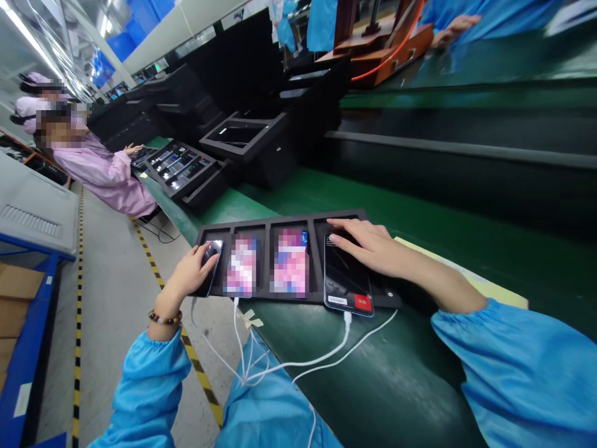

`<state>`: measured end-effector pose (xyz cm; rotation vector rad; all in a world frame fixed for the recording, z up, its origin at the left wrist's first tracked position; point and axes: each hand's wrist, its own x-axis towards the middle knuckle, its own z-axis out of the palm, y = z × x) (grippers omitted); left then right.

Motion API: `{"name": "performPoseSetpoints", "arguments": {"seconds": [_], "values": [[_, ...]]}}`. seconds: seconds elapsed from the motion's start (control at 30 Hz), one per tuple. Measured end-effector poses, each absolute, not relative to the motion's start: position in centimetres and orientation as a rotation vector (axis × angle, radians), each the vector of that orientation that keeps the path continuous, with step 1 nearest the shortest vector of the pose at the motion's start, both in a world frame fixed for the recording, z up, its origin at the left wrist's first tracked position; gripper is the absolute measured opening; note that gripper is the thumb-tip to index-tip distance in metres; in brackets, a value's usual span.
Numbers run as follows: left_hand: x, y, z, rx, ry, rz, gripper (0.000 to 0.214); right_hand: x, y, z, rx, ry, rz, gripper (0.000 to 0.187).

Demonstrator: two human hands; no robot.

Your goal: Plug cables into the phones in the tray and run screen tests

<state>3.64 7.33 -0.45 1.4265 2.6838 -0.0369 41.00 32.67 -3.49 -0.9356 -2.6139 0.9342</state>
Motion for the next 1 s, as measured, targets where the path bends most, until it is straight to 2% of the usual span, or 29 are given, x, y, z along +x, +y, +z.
{"name": "performPoseSetpoints", "arguments": {"seconds": [0.07, 0.17, 0.27, 0.4, 0.47, 0.57, 0.67, 0.77, 0.87, 1.0], "values": [[3.8, 5.2, 0.0, 1.542, 2.645, 0.228, 0.058, 40.5, 30.6, -2.9, -0.783, -2.570, 0.860, 0.073], [4.2, 2.4, 0.0, 1.652, 2.534, 0.592, 0.048, 39.5, 27.2, -2.3, -0.452, -2.617, 1.008, 0.065], [4.3, 1.6, -0.7, 1.631, 2.494, 0.582, 0.038, 38.2, 25.7, -2.5, -0.352, -2.757, 1.146, 0.068], [3.8, 2.6, -1.3, 1.567, 2.613, 0.583, 0.052, 35.5, 25.7, -2.5, -0.555, -2.755, 0.903, 0.068], [4.2, 3.1, -1.1, 1.627, 2.554, 0.676, 0.052, 33.6, 24.6, -2.1, -0.432, -2.763, 0.902, 0.060], [5.8, 3.5, -0.7, 1.759, 2.256, 0.746, 0.041, 30.7, 22.1, -1.4, -0.128, -2.875, 1.006, 0.052], [7.6, 4.6, -0.6, 1.821, 2.026, 0.660, 0.038, 28.9, 21.4, -1.2, -0.312, -2.948, 0.768, 0.054], [8.1, 6.1, -1.1, 1.836, 2.040, 0.596, 0.049, 29.5, 23.6, -1.0, -0.669, -2.875, 0.508, 0.059], [6.7, 6.2, -1.6, 1.803, 2.236, 0.703, 0.055, 32.1, 26.9, -0.4, -0.816, -2.805, 0.531, 0.064], [3.8, 3.9, -2.1, 1.647, 2.402, 0.853, 0.048, 35.7, 30.1, 0.4, -0.955, -2.782, 0.616, 0.075]]}}
